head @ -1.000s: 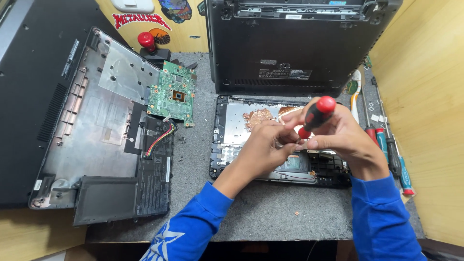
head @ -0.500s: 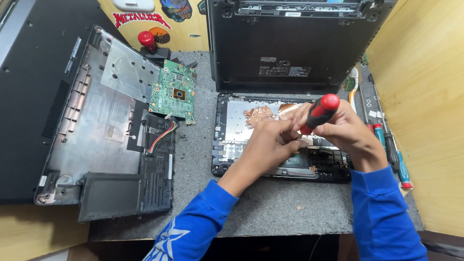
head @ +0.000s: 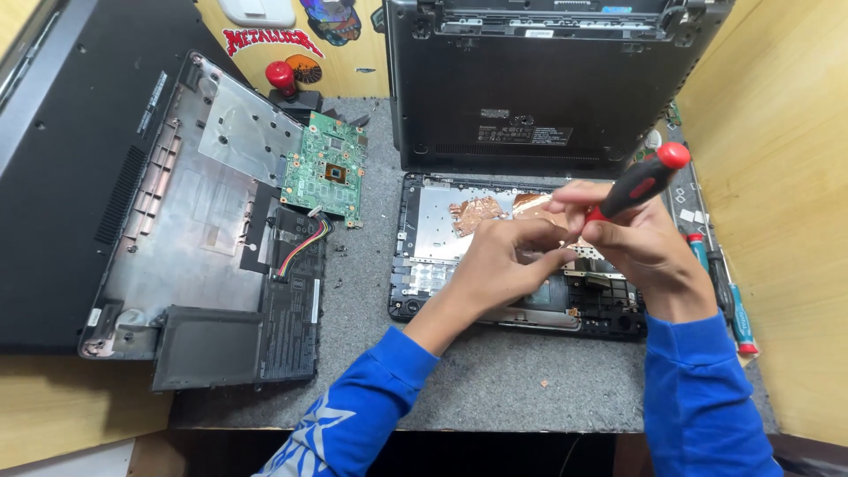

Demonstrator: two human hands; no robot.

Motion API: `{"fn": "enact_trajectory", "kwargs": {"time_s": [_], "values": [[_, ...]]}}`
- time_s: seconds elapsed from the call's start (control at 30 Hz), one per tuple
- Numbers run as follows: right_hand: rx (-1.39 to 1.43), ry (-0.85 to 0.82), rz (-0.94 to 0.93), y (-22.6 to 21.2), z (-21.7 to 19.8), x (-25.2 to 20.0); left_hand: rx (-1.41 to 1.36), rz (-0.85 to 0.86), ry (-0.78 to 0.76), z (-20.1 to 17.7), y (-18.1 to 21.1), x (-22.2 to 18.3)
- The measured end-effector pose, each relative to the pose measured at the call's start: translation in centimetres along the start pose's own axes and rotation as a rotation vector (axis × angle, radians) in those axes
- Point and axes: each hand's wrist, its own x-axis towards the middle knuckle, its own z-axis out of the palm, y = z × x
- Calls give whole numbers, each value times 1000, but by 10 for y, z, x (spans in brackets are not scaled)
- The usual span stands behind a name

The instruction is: Disassembling a laptop by removing the battery and internal screws, and cleaning components with a toothbrush.

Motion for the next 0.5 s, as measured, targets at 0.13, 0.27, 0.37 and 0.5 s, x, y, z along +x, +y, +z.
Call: {"fn": "enact_trajectory", "kwargs": {"time_s": [0.13, 0.27, 0.37, 0.5], "values": [[10, -5, 30, -27, 33, 4, -32, 0, -31, 1, -17, -2], [-47, 65, 78, -24, 37, 9, -39, -16, 2, 1, -14, -1], [-61, 122, 37, 0, 13, 5, -35, -17, 19, 2, -14, -2], [-113, 166, 35, -12, 22, 7, -32, 0, -39, -6, -5, -1]]}}
